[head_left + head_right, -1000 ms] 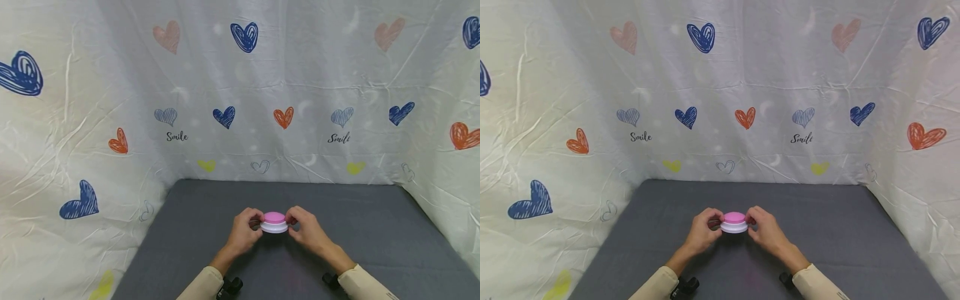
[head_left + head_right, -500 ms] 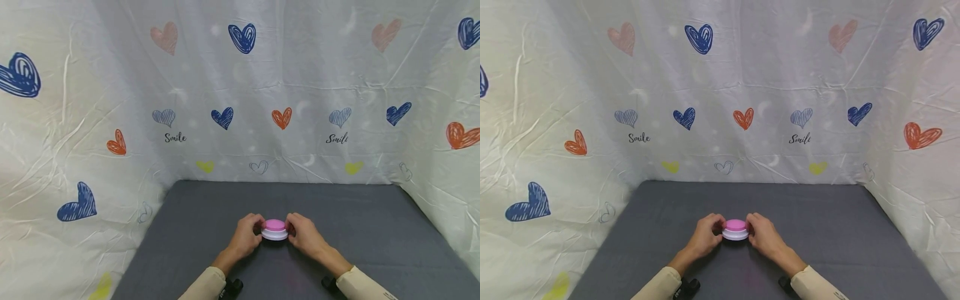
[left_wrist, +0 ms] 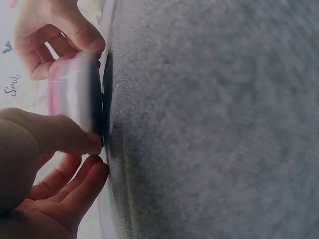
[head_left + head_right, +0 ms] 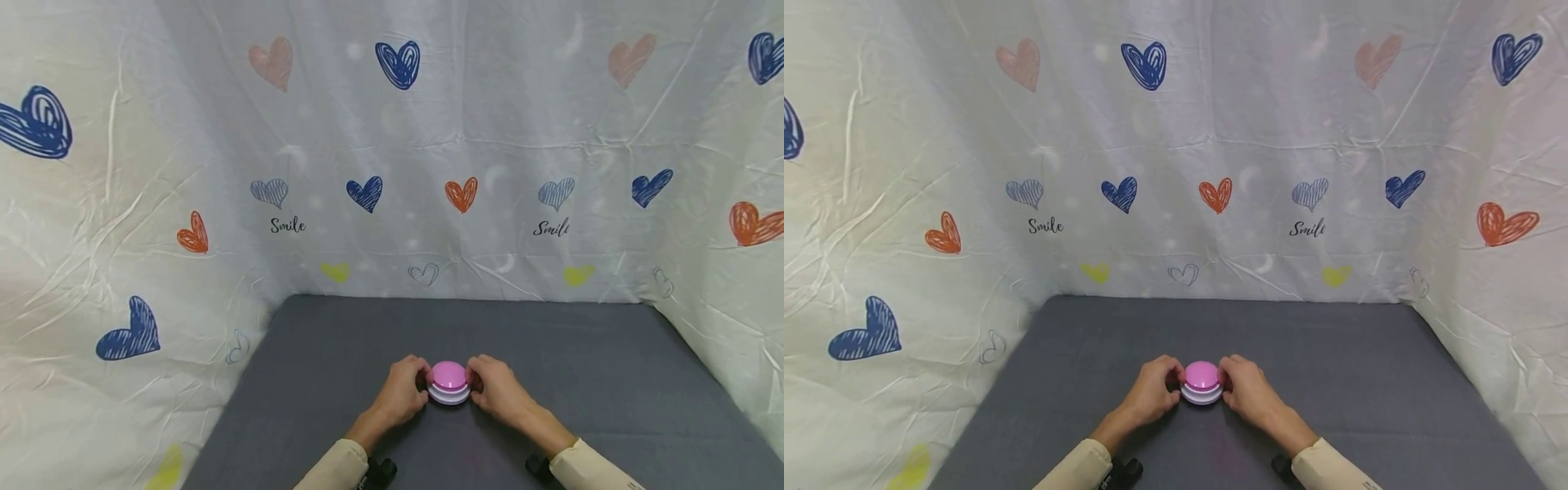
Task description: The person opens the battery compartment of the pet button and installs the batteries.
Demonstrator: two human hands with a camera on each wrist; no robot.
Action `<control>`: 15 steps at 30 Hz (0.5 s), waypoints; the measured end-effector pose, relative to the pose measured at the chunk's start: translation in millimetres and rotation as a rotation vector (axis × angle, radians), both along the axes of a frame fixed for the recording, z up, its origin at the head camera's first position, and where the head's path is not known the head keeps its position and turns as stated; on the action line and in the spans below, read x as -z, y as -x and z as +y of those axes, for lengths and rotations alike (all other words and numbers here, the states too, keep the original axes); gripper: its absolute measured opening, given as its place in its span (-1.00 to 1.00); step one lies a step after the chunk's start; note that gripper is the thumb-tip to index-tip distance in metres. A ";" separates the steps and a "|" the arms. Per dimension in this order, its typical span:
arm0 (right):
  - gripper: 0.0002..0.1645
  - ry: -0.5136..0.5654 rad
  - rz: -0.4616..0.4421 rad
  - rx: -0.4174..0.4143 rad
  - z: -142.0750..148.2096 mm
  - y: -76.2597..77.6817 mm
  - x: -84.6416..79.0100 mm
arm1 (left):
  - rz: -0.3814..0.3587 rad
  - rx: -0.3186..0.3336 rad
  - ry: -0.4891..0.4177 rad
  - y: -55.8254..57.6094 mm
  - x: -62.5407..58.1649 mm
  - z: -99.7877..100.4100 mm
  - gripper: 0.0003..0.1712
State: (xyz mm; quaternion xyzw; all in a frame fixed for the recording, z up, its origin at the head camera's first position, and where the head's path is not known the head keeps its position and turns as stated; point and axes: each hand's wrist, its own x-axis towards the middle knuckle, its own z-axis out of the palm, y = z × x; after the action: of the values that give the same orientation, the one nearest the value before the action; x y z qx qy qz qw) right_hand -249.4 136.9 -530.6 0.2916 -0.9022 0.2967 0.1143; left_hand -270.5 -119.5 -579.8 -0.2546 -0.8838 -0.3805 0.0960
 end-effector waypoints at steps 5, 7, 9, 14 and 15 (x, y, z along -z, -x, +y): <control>-0.54 -0.007 0.008 -0.002 -0.7 0.5 2.1 | -0.030 -0.038 0.028 7.1 11.6 -0.4 -0.64; -0.55 -0.011 0.010 0.001 -0.1 0.9 2.5 | 0.001 -0.036 0.041 4.7 8.6 -1.2 -0.68; -0.57 -0.021 0.011 0.006 1.7 0.5 1.9 | 0.028 -0.031 0.030 3.5 6.6 -2.5 -0.71; -0.67 -0.049 -0.012 0.054 10.3 -0.7 -6.0 | 0.038 -0.070 0.009 5.3 10.0 -7.7 -0.69; -0.70 -0.049 -0.015 0.066 12.5 -0.2 -8.4 | 0.031 -0.082 0.016 2.3 3.2 -8.3 -0.69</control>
State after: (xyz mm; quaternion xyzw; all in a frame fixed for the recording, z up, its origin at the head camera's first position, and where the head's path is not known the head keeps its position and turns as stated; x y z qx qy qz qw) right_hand -249.2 149.4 -522.2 0.2621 -0.9191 0.2726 0.1103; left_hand -272.8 -127.8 -582.9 -0.2248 -0.8950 -0.3651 0.1230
